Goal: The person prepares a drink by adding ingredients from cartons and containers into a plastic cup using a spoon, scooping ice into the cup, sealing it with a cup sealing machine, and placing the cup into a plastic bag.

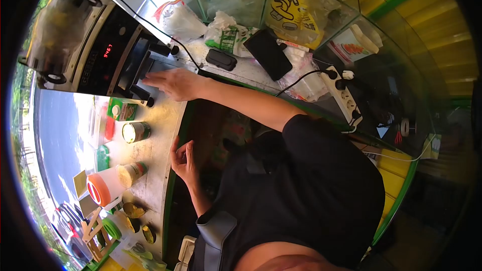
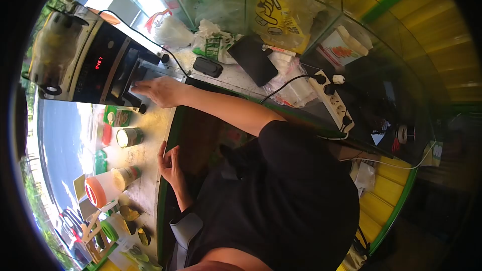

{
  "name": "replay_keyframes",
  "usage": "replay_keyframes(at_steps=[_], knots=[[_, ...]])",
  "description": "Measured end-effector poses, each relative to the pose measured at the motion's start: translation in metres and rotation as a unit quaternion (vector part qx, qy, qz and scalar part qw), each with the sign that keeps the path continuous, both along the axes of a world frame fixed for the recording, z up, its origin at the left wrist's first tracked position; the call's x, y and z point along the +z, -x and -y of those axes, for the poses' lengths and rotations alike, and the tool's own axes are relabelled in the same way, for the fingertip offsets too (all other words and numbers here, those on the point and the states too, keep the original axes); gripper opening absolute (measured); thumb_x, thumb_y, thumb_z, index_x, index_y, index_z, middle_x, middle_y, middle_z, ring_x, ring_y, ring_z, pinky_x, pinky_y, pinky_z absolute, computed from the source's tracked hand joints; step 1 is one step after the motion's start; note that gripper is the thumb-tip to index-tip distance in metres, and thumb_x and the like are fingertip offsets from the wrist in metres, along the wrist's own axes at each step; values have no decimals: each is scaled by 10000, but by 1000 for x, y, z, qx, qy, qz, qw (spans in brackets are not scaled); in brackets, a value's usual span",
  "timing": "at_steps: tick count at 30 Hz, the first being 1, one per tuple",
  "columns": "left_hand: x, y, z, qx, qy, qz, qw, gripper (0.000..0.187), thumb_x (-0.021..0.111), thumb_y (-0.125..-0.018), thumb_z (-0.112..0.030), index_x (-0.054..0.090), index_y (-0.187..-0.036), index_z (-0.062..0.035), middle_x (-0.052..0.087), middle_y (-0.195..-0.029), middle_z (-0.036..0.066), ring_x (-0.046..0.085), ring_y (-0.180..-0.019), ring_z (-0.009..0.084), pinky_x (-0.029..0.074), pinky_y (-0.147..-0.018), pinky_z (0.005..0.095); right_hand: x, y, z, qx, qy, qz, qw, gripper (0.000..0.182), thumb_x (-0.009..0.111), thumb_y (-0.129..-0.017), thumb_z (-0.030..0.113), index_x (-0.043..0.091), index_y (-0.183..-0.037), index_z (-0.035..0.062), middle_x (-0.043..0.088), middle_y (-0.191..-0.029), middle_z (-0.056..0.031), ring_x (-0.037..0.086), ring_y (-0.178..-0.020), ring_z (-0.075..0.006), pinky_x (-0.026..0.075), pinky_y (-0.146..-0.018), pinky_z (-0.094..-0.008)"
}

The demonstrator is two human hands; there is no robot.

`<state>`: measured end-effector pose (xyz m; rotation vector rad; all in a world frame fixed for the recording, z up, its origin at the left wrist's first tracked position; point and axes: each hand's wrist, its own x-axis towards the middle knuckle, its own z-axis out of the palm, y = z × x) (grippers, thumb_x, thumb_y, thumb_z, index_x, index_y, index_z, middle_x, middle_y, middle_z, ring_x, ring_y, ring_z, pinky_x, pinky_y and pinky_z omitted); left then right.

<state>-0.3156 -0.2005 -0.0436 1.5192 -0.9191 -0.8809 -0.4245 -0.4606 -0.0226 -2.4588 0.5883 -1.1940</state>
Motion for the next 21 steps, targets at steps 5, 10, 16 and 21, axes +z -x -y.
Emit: replay_keyframes(at_steps=[5, 10, 16, 21], knots=[[3, 21, 33, -30, -3, 10, 999, 465, 728, -1007, -65, 580, -1441, 14, 771, -1011, 81, 689, -897, 92, 510, -825, 225, 33, 168, -43, -193, 32, 14, 981, 476, 763, -971, 326, 542, -608, 112, 535, -521, -98, 564, -457, -330, 407, -437, -443], [19, 55, 73, -102, -26, 2, 994, 439, 765, -980, -84, 630, -1391, -15, 782, -1028, 59, 694, -930, 93, 517, -858, 241, 6, 323, -74, -445, -102, -156, 876, 170, 733, -935, 91, 714, -1104, 78, 768, -1056, -102, 748, -797, -293, 576, -706, -395], [28, 99, 104, -239, -5, 25, 971, 464, 788, -959, -88, 632, -1391, -23, 797, -1032, 63, 705, -977, 107, 513, -966, 293, -30, 363, -61, -336, -204, -167, 904, 218, 720, -923, 74, 655, -1130, 99, 779, -983, -100, 760, -857, -328, 582, -732, -421], [22, 110, 98, -266, 10, 46, 963, 427, 788, -958, -86, 657, -1358, -17, 799, -1028, 68, 709, -988, 114, 512, -990, 308, -29, 363, -62, -378, -166, -225, 882, 293, 729, -915, 88, 646, -1194, 126, 792, -989, -89, 772, -852, -318, 603, -737, -401]])
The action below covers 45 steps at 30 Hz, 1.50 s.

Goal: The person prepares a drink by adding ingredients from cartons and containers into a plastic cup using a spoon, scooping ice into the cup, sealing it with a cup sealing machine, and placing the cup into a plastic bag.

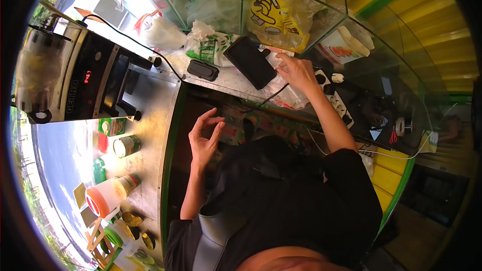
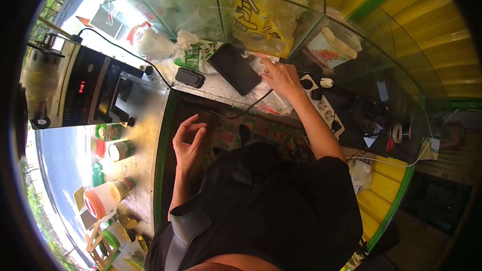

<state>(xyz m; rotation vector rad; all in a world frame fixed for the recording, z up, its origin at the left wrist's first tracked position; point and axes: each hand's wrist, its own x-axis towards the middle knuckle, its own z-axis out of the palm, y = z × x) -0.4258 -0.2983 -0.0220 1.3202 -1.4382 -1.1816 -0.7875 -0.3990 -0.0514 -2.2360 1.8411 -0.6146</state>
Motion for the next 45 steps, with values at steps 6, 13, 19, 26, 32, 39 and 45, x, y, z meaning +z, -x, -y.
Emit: replay_keyframes(at_steps=[6, 13, 19, 26, 32, 39, 45], knots=[[-17, -5, -21, 44, -49, -17, 998, 386, 794, -951, -82, 685, -1315, -12, 800, -1016, 65, 715, -987, 115, 519, -980, 307, -6, 1, 8, 49, -28, 47, 997, 718, 781, -894, 145, 506, -1549, 249, 806, -985, -71, 781, -856, -288, 617, -745, -408], [-16, -4, -19, 62, -73, -40, 995, 361, 790, -953, -77, 695, -1294, -11, 797, -1032, 72, 717, -978, 113, 532, -963, 309, -15, -12, 13, 11, 4, -19, 1000, 836, 768, -886, 139, 386, -1620, 260, 797, -955, -94, 770, -807, -302, 612, -698, -414], [-8, 6, -10, 38, -19, -26, 999, 341, 784, -954, -74, 702, -1278, -8, 797, -1021, 75, 720, -953, 114, 537, -952, 310, -2, -11, 16, 80, 64, -13, 995, 632, 719, -885, 93, 509, -1475, 185, 762, -869, -119, 738, -712, -328, 588, -643, -443], [-17, 5, -16, 30, -24, -35, 999, 335, 784, -950, -70, 706, -1268, -2, 799, -1012, 70, 717, -945, 117, 539, -942, 316, 12, 3, 15, 63, -10, -29, 998, 868, 744, -863, 117, 370, -1634, 260, 794, -964, -79, 764, -835, -316, 603, -719, -412], [-11, 6, -18, 27, -48, -51, 997, 332, 784, -954, -82, 707, -1266, 2, 799, -1017, 77, 717, -949, 119, 538, -938, 320, 9, -4, 18, 95, -1, 41, 995, 1024, 783, -856, 139, 202, -1689, 270, 793, -1163, -70, 759, -1025, -321, 592, -942, -414], [-14, 3, -19, 35, -14, -23, 999, 333, 791, -950, -87, 709, -1259, 5, 801, -1024, 74, 721, -943, 117, 534, -937, 313, 3, 0, 25, 72, -50, -9, 996, 930, 804, -858, 178, 329, -1653, 272, 812, -1041, -30, 764, -975, -317, 606, -878, -415], [-17, 1, -22, 39, -17, -16, 999, 333, 783, -967, -114, 706, -1274, -12, 793, -1044, 68, 719, -985, 123, 543, -944, 307, 52, -7, 15, -19, -8, 163, 986, 661, 774, -897, 100, 545, -1512, 184, 797, -886, 0, 623, -576, -160, 517, -607, -316]])
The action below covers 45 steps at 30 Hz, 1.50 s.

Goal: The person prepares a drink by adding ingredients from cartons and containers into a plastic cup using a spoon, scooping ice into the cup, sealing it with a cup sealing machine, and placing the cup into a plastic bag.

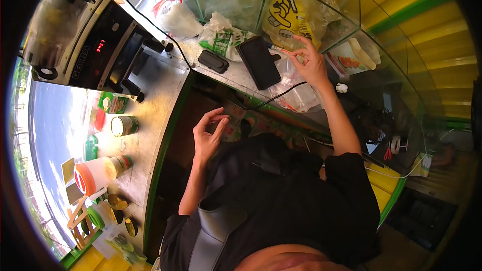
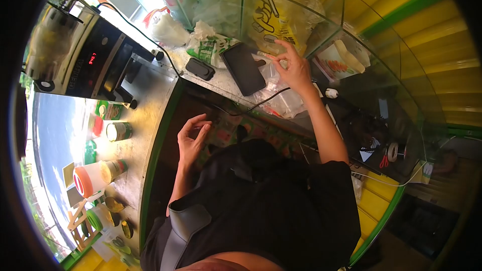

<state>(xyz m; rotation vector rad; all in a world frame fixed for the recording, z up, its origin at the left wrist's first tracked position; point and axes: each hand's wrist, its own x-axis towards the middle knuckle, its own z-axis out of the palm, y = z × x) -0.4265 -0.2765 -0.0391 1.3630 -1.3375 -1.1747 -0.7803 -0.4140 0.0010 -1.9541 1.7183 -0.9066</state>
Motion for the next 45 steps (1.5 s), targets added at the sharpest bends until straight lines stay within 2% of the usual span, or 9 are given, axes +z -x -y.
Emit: replay_keyframes(at_steps=[12, 15, 20, 24, 27, 31, 33, 36, 45], knots=[[33, 33, 24, -75, 106, -57, 990, 720, 908, -841, -196, 572, -1452, -16, 690, -1316, 158, 680, -1140, 222, 534, -997, 379, 78, -70, -26, 63, 450, 26, 890, 323, 732, -935, -34, 604, -1230, -2, 701, -926, -135, 639, -639, -232, 487, -581, -339], [68, 25, 33, -60, 264, 27, 962, 1115, 1005, -673, -361, 428, -1569, -33, 517, -1534, 222, 473, -1451, 378, 374, -1197, 502, 87, -131, -61, 267, 204, 91, 937, 366, 726, -950, -30, 573, -1282, -27, 724, -955, -150, 641, -595, -190, 497, -560, -306], [50, -33, 12, -147, 228, -122, 955, 627, 965, -757, -299, 711, -1265, -32, 664, -1360, 178, 591, -1309, 293, 445, -1112, 440, 69, -215, -68, 353, 85, 191, 912, 318, 699, -986, 5, 578, -1275, -50, 675, -1376, -228, 636, -678, -117, 542, -709, -289], [24, -80, -48, 34, 26, -272, 961, 184, 785, -972, -89, 781, -1137, -6, 782, -1031, 46, 702, -949, 109, 557, -838, 276, 78, -280, -60, 268, 20, 301, 915, 393, 635, -1038, 2, 509, -1410, -32, 487, -645, 62, 348, -554, 21, 254, -536, -203], [29, -112, -82, 182, 37, -321, 929, 205, 772, -992, -154, 802, -1141, -16, 799, -1019, 61, 705, -963, 93, 566, -866, 274, 72, -320, -55, 240, -35, 291, 926, 355, 622, -1054, 31, 532, -1397, 10, 451, -600, 77, 324, -554, 13, 213, -529, -223], [32, -156, -131, 298, -27, -343, 891, 202, 777, -980, -131, 788, -1109, 24, 803, -1029, 128, 762, -898, 167, 599, -858, 310, 56, -377, -62, 278, -120, 177, 936, 363, 709, -1026, 172, 612, -1353, 47, 532, -583, 37, 423, -532, -38, 336, -538, -264], [29, -172, -148, 381, -23, -338, 860, 175, 822, -938, -145, 800, -1047, -10, 795, -922, 81, 699, -720, 101, 536, -567, 235, 49, -413, -85, 259, 64, 128, 955, 502, 775, -980, 233, 602, -1415, 52, 628, -680, -17, 514, -562, -114, 445, -582, -330], [16, -202, -171, 434, 30, -327, 839, 136, 841, -910, -96, 783, -998, -11, 792, -919, 81, 705, -722, 105, 573, -660, 239, 58, -450, -121, 355, 295, 90, 883, 685, 880, -866, 248, 595, -1457, 52, 698, -860, -74, 665, -743, -219, 540, -693, -374], [13, -274, -224, 452, 39, -405, 794, 415, 884, -861, -51, 660, -1208, -13, 769, -1049, 77, 732, -923, 122, 599, -835, 274, 38, -530, -207, 500, -249, 194, 806, 615, 846, -867, 67, 605, -1433, 87, 798, -889, -108, 787, -800, -178, 605, -750, -270]])
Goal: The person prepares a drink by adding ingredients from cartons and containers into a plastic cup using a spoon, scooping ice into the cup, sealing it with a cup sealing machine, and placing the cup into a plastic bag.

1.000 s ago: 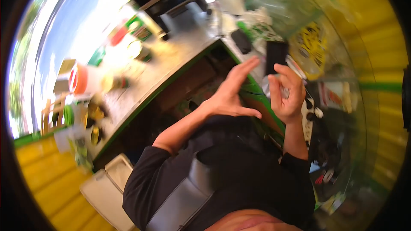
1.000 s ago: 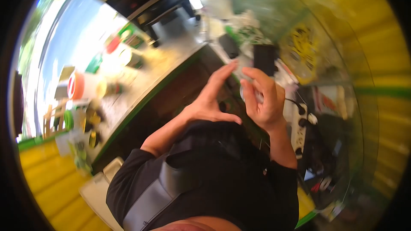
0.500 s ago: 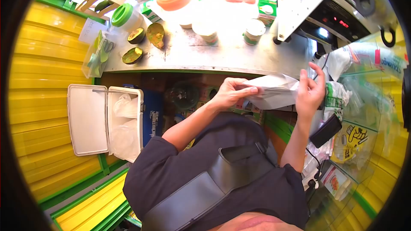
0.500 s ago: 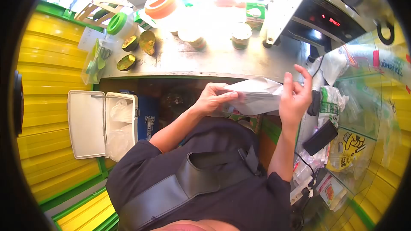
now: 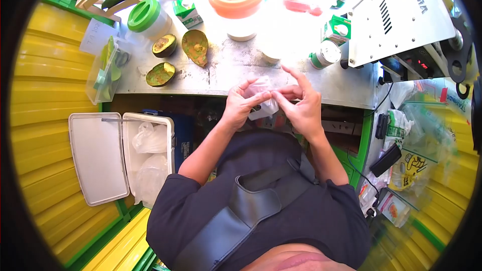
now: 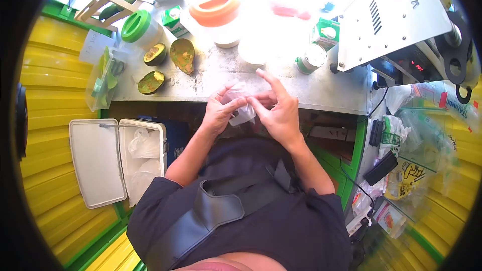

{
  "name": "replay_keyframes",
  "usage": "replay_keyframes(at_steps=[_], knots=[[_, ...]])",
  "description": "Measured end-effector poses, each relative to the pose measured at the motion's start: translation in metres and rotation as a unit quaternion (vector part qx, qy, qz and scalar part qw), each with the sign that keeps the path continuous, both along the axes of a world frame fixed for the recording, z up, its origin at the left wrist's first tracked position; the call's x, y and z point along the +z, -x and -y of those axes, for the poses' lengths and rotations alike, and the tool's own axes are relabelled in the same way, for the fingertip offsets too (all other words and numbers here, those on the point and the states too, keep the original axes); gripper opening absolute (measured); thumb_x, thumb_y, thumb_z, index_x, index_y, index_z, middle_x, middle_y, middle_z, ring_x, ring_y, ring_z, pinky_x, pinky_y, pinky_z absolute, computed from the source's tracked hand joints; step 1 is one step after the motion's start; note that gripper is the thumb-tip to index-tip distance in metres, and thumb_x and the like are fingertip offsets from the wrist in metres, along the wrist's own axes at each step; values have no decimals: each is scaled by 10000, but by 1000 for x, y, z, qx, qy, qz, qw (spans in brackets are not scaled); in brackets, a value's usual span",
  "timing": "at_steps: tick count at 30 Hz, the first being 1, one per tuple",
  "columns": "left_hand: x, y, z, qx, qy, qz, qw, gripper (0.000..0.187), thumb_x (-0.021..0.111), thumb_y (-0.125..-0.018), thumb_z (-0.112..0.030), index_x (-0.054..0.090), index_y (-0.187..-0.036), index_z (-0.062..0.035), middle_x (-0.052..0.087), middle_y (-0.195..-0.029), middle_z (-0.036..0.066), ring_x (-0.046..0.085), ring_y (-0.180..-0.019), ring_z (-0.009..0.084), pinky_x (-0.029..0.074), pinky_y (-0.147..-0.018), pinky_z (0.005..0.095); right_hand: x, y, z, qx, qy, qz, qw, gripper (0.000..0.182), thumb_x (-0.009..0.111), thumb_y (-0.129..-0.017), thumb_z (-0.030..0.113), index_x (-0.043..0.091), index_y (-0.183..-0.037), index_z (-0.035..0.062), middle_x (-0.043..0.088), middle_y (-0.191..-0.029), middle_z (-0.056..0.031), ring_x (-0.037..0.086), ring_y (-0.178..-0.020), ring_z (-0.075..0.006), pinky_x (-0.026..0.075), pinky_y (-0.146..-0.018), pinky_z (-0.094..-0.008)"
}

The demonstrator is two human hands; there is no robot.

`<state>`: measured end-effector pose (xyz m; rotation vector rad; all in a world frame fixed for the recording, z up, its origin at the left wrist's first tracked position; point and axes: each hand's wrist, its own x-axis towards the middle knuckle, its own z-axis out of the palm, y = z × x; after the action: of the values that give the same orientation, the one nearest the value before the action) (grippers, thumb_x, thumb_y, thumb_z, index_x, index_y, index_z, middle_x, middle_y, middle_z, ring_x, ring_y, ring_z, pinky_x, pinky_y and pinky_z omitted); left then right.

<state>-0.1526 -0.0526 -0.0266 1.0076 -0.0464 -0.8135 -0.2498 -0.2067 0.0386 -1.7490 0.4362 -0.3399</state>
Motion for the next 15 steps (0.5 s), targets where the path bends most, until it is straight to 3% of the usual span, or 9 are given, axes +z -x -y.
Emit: replay_keyframes(at_steps=[1, 4, 8, 10, 15], knots=[[1, -6, -8, -21, -16, 19, 999, 549, 901, -838, -47, 601, -1297, -12, 756, -1104, 78, 727, -965, 132, 594, -882, 285, 0, -4, 0, -11, -20, 3, 1000, 600, 835, -873, 53, 601, -1425, 82, 797, -878, -105, 780, -791, -164, 603, -746, -272], [3, -18, -19, -6, -35, 36, 999, 531, 908, -828, -44, 606, -1265, -23, 752, -1067, 63, 727, -941, 131, 594, -855, 283, -4, -17, 6, -29, -13, 2, 999, 612, 830, -874, 36, 572, -1427, 75, 794, -872, -100, 770, -781, -140, 599, -734, -271], [-2, -29, -22, 21, -21, 38, 999, 485, 900, -836, -35, 597, -1215, -44, 737, -1018, 49, 711, -903, 114, 587, -806, 261, 9, -29, -5, 54, -69, 3, 996, 745, 862, -852, 56, 500, -1502, 81, 794, -885, -112, 765, -778, -146, 597, -728, -275], [-12, -35, -23, 0, -29, 19, 999, 481, 841, -871, 27, 579, -1269, -44, 729, -1075, 58, 717, -967, 125, 593, -863, 282, 9, -34, -11, 79, -115, -41, 989, 786, 871, -847, 66, 478, -1528, 86, 794, -896, -128, 758, -776, -144, 599, -731, -277], [-8, -47, -23, -18, 18, 20, 999, 419, 853, -838, 58, 610, -1156, -63, 731, -1057, 52, 720, -941, 126, 587, -846, 265, -5, -39, 3, 33, -119, -10, 992, 702, 821, -880, 13, 494, -1500, 51, 796, -909, -118, 760, -799, -137, 597, -734, -271]])
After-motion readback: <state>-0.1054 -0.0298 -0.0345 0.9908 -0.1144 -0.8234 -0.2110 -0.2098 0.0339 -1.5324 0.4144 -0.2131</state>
